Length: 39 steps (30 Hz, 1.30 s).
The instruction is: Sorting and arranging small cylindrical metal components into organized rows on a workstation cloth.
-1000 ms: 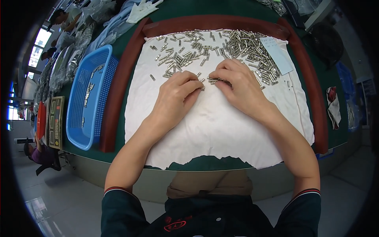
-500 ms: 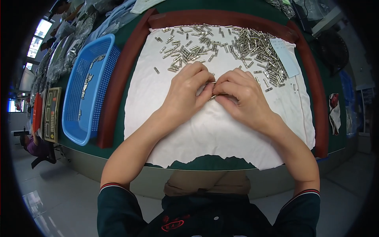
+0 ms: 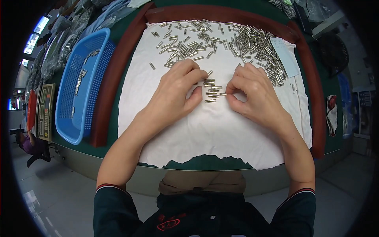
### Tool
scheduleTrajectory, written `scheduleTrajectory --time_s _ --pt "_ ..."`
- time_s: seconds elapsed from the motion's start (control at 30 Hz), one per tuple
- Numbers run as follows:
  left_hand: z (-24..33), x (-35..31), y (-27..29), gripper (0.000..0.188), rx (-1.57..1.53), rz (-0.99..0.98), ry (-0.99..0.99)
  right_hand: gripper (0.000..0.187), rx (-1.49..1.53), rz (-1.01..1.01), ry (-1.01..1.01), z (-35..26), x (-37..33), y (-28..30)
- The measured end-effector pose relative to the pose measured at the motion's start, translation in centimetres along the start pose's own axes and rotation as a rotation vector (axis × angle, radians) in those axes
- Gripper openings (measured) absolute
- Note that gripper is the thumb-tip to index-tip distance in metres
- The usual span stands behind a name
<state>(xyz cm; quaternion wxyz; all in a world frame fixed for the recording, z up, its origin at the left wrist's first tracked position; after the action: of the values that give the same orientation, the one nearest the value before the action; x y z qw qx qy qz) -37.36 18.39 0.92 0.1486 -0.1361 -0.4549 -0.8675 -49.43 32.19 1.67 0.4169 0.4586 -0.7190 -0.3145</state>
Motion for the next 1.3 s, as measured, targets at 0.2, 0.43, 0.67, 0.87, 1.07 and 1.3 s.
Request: scheduleTrajectory --time_s 0.2,0.43,0.67,0.87,1.07,1.3 --pt "-0.5 0.0 0.6 0.022 -0.003 -0.052 0.143 0.007 0.014 0.023 0.060 -0.1 -0.2 -0.1" --pt "-0.7 -0.1 1.4 0.015 0.006 -0.140 0.196 0.008 0.090 -0.063 0.118 -1.6 -0.4 -0.3" --pt "-1.4 0.5 0.4 0.012 0.043 0.012 0.178 0.008 0.129 0.158 0.011 -1.0 0.1 -0.3" --pt "-1.2 1.6 -1.2 0.015 0.035 0.100 0.024 0.015 -0.097 0.245 0.059 0.5 1.4 -0.5" --pt "-0.5 1.0 -1.8 0.020 0.009 0.085 -0.101 0.009 -0.118 0.034 0.020 1.0 0.5 1.7" --pt "-0.3 1.0 -1.9 0.021 -0.003 0.092 -0.055 0.006 -0.099 0.005 -0.023 1.5 0.7 0.7"
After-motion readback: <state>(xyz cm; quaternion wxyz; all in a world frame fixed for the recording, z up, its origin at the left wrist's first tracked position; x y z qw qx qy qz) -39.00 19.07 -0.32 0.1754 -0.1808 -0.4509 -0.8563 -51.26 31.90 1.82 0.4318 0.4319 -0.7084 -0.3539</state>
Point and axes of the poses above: each hand's wrist, its own x-axis towards the middle knuckle, its own y-axis out of the back of the hand, z = x × y, the point moved 4 cm from there along x, towards the middle knuckle, and after that the axes turned 2 degrees about -y, right-handed, at the moved point
